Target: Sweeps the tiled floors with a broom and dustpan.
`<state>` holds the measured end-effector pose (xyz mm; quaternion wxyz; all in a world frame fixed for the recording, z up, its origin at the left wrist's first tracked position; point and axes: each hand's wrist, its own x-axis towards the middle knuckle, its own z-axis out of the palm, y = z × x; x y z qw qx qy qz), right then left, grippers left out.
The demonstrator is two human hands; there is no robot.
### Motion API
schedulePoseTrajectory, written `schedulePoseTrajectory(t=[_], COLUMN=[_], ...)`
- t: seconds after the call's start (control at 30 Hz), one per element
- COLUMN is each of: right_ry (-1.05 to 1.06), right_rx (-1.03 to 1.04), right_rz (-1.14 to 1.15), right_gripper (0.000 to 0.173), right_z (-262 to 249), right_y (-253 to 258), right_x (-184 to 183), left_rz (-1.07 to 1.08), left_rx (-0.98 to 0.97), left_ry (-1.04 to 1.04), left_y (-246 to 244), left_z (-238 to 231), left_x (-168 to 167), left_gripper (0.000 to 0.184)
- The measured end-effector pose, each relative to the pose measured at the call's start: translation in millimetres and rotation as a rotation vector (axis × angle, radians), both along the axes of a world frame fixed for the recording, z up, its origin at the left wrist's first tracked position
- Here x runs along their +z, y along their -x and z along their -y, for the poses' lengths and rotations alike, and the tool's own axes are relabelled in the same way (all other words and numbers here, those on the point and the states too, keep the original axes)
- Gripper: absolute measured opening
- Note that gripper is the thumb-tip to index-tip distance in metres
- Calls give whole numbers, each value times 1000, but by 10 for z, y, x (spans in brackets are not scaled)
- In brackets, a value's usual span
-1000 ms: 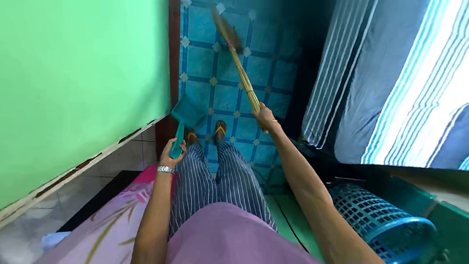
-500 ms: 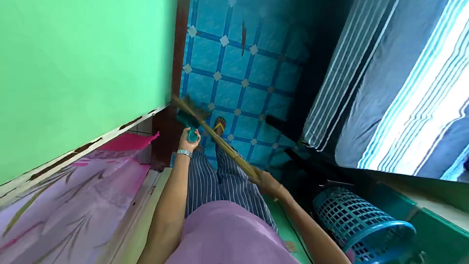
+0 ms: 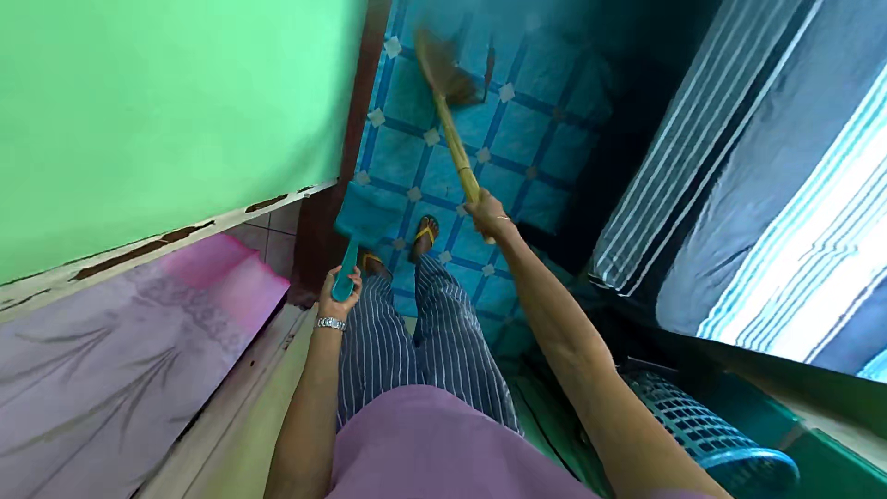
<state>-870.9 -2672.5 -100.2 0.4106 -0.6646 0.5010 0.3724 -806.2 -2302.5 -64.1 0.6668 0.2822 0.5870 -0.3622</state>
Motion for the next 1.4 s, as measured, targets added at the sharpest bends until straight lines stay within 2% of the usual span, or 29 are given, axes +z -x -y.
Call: schedulePoseTrajectory(t=[0.07,0.13,0.27,0.37,0.5,0.57,0.63,0.7,0.83,0.9,1.0,1.07,1.17,1.3,1.4], right_ry=[-15,-30,-177,-181,-67,-7,35,38,-92,-207,-370,-446,-573,-651,-528], right_rx=[234,448,626,575,412,226,-55,-334,-747,-753,-528,-416,-330,-146,10], right_rz=[-54,-84,-243,-349,-457,-466,-351,-241,-177,-167,-153,-119,-127,-155,-147], right_gripper=[58,55,61,63,69,71,64,55,41,37,44,46,45,45,52], right_z=[-205,-439,-754,-785,-714,-684,-649,-580,-462,-612,-1143,-1511,-1839,-1654,-1313], right_y=[-25,254,1204,1904,2779,3147,3336,3129,2242,1835,1398,1204,1214,1504,1747], right_x=[-147,-112,355,1053,1964,2125,2023,1729,788,404,219,264,448,1034,1638], left_rz=[0,-9,-34,-56,-23,-30,-45,-50,-28,-13,5,16,2,-33,-18], left_rx=[42,46,3,-40,-87,-62,-74,-163,-394,-465,-494,-504,-515,-493,-500], left_ry=[-52,-99,-154,-153,-5,44,65,68,-60,-149,-220,-237,-237,-225,-199], left_y=[-17,-69,-173,-180,-129,-122,-139,-163,-218,-228,-241,-274,-289,-262,-257], left_z=[100,170,260,193,-170,-391,-574,-661,-544,-387,-190,-98,-117,-269,-515], left_x=[-84,-155,-154,-162,-116,-23,42,65,-24,-103,-170,-193,-167,-162,-182], left_gripper=[22,18,12,13,21,25,28,31,26,22,17,16,17,18,19])
